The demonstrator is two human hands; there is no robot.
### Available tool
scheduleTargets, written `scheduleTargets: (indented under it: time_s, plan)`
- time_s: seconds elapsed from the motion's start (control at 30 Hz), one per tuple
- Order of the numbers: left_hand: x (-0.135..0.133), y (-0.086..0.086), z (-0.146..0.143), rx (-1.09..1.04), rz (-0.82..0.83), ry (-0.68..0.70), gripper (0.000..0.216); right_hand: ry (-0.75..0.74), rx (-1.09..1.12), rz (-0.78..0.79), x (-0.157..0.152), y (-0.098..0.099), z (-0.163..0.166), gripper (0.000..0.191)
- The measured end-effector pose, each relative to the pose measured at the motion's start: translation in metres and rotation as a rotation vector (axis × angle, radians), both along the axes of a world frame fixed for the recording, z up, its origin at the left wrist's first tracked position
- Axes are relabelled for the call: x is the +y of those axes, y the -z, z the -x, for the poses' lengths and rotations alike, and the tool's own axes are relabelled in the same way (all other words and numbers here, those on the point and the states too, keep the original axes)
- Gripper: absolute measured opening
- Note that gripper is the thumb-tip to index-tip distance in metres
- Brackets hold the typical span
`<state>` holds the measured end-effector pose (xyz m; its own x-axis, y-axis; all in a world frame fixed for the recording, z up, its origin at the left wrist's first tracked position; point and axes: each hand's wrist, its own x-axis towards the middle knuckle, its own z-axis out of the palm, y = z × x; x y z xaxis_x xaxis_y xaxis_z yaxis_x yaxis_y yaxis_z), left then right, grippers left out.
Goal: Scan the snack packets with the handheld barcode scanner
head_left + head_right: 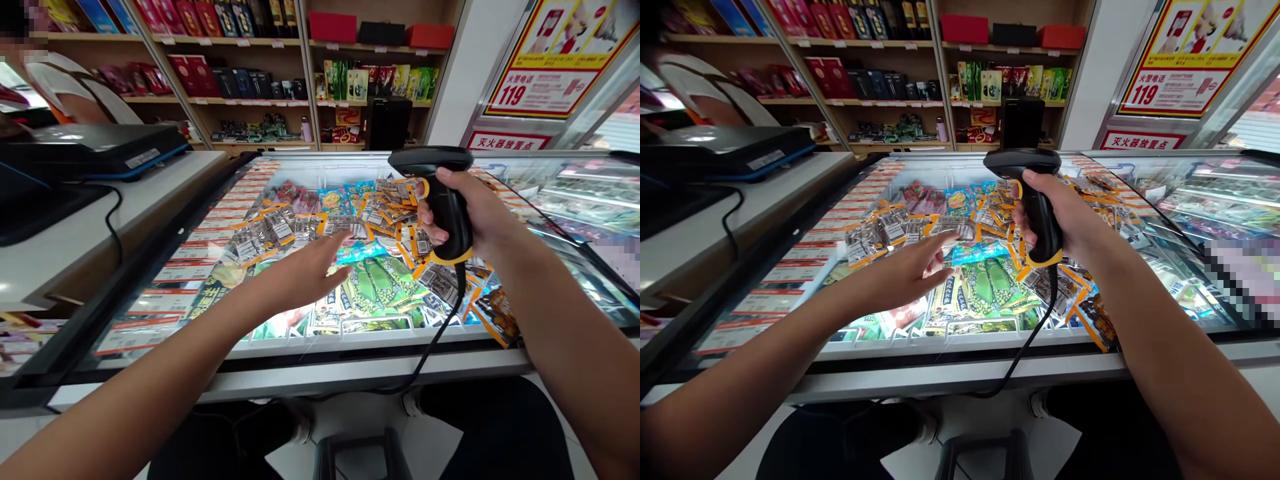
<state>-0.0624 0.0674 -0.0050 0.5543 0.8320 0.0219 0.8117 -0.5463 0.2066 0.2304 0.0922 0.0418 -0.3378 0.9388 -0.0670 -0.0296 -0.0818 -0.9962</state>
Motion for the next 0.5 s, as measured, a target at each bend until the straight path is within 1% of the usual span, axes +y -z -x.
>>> scheduleTargets:
  time_s: [0.07, 0.13, 0.2, 0.27, 0.37, 0.5]
  plan:
    - [0.001, -0.001, -0.002, 0.064, -0.046, -0.040, 0.049, -0.019, -0.006, 0.004, 0.001, 0.002, 0.000, 0.030]
    - [0.003, 0.000, -0.006, 0.076, -0.121, -0.021, 0.043, -0.031, 0.020, -0.001, 0.001, 0.003, 0.001, 0.030]
    - [0.003, 0.004, -0.011, 0.050, -0.240, 0.040, 0.045, -0.030, 0.051, 0.000, 0.000, 0.005, 0.002, 0.031]
    - [0.002, 0.011, -0.017, 0.065, -0.326, 0.106, 0.053, -0.024, 0.072, 0.005, 0.000, 0.007, 0.003, 0.033]
    - [-0.001, 0.020, -0.022, 0.142, -0.320, 0.201, 0.064, -0.026, 0.015, 0.030, 0.002, 0.011, 0.004, 0.035]
    - [-0.012, 0.020, -0.025, 0.145, -0.245, 0.307, 0.072, -0.109, -0.190, 0.088, 0.004, 0.015, 0.002, 0.042]
